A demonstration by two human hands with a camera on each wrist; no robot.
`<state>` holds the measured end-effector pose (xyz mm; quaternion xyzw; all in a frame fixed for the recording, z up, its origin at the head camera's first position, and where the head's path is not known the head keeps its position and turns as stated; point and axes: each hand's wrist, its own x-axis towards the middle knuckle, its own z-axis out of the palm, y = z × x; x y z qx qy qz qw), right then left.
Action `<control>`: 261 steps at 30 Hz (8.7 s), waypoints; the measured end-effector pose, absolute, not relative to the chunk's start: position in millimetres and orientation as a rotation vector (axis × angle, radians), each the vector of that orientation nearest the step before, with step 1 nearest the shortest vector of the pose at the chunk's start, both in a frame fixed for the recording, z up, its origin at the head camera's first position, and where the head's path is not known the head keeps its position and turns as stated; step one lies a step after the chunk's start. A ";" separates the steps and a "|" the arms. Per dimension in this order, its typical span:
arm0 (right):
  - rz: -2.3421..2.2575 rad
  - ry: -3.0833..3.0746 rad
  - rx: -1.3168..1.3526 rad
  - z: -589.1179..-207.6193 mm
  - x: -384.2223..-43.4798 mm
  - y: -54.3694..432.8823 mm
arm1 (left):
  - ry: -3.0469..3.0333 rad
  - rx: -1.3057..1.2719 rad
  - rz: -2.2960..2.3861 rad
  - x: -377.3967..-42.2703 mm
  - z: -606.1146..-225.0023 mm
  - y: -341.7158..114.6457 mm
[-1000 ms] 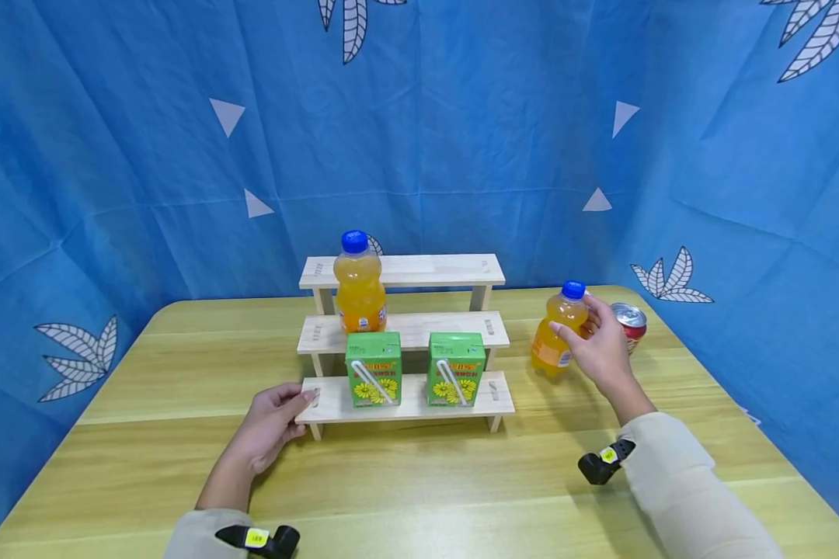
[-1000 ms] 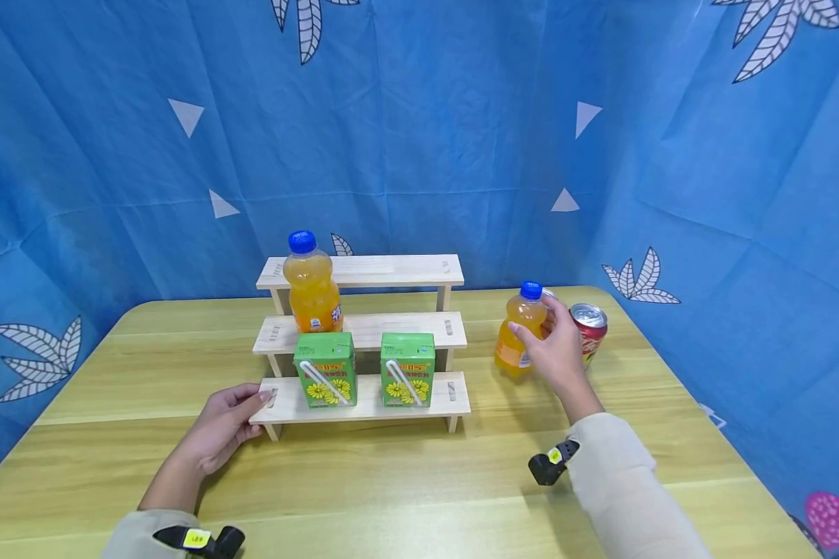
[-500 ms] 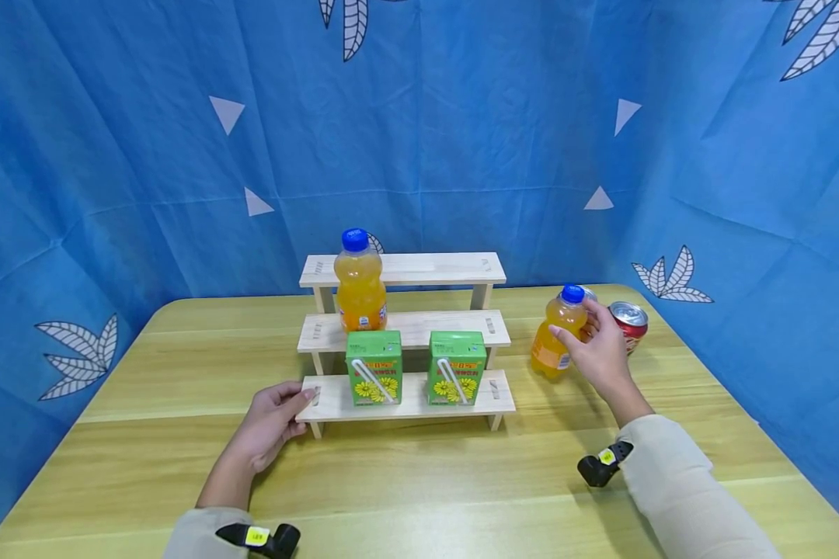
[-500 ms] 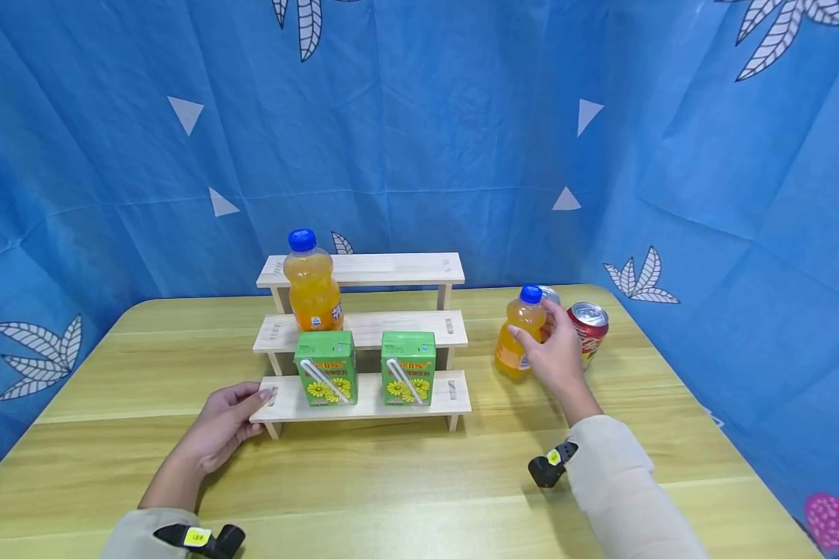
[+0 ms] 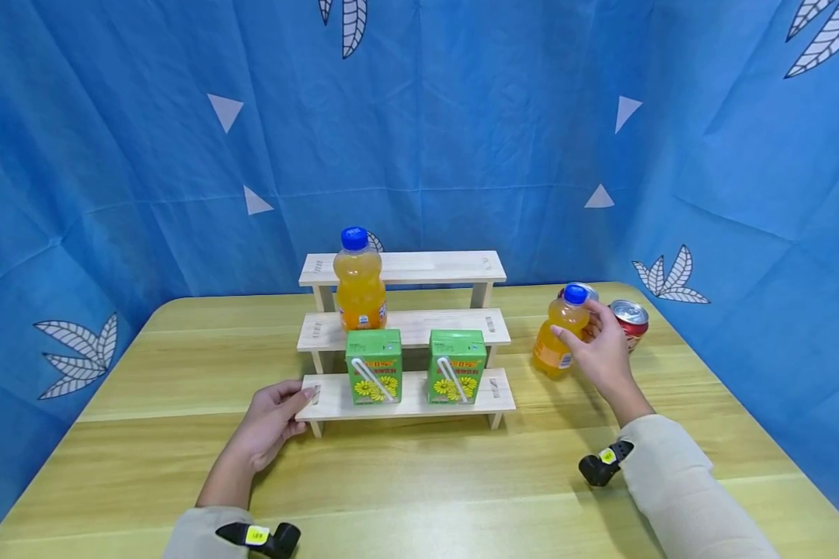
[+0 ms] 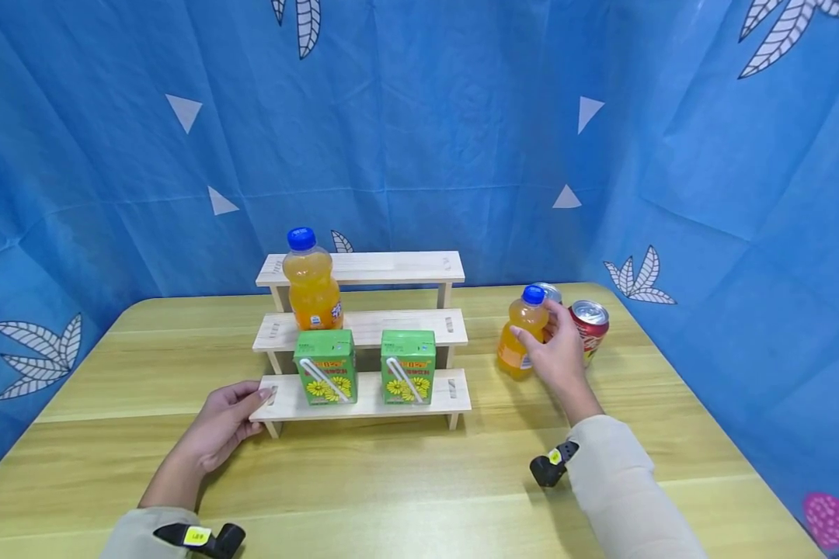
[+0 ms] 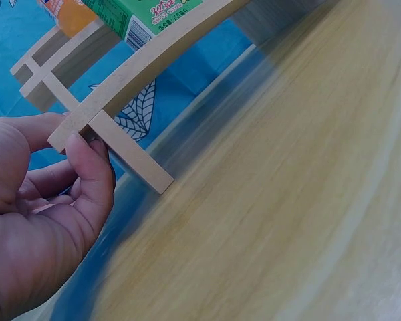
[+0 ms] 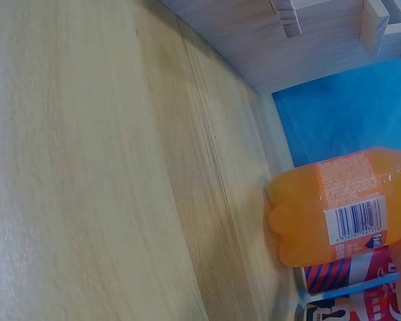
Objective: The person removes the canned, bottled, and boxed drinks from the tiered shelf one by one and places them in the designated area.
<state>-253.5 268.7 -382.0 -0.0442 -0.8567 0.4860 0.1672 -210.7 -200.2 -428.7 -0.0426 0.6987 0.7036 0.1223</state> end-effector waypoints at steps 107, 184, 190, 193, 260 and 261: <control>1.499 -2.435 0.462 -275.3 -273.9 157.2 | 2.053 -0.096 2.063 -210.7 -429.9 -201.3; 1.484 -2.600 0.659 -272.0 -271.6 28.5 | 2.044 -0.085 2.067 -211.1 -429.9 -200.9; 1.493 -2.591 0.641 -270.7 -270.7 27.5 | 2.052 -0.091 2.058 -211.2 -429.5 -201.3; 1.498 -2.582 0.634 -270.5 -270.8 28.4 | 2.054 -0.090 2.061 -211.6 -429.5 -201.4; 1.381 -2.503 0.329 -273.4 -253.0 158.7 | 2.040 -0.114 2.071 -209.9 -428.5 -200.0; 1.377 -2.499 0.331 -273.4 -252.0 161.5 | 2.040 -0.114 2.069 -209.9 -428.3 -200.0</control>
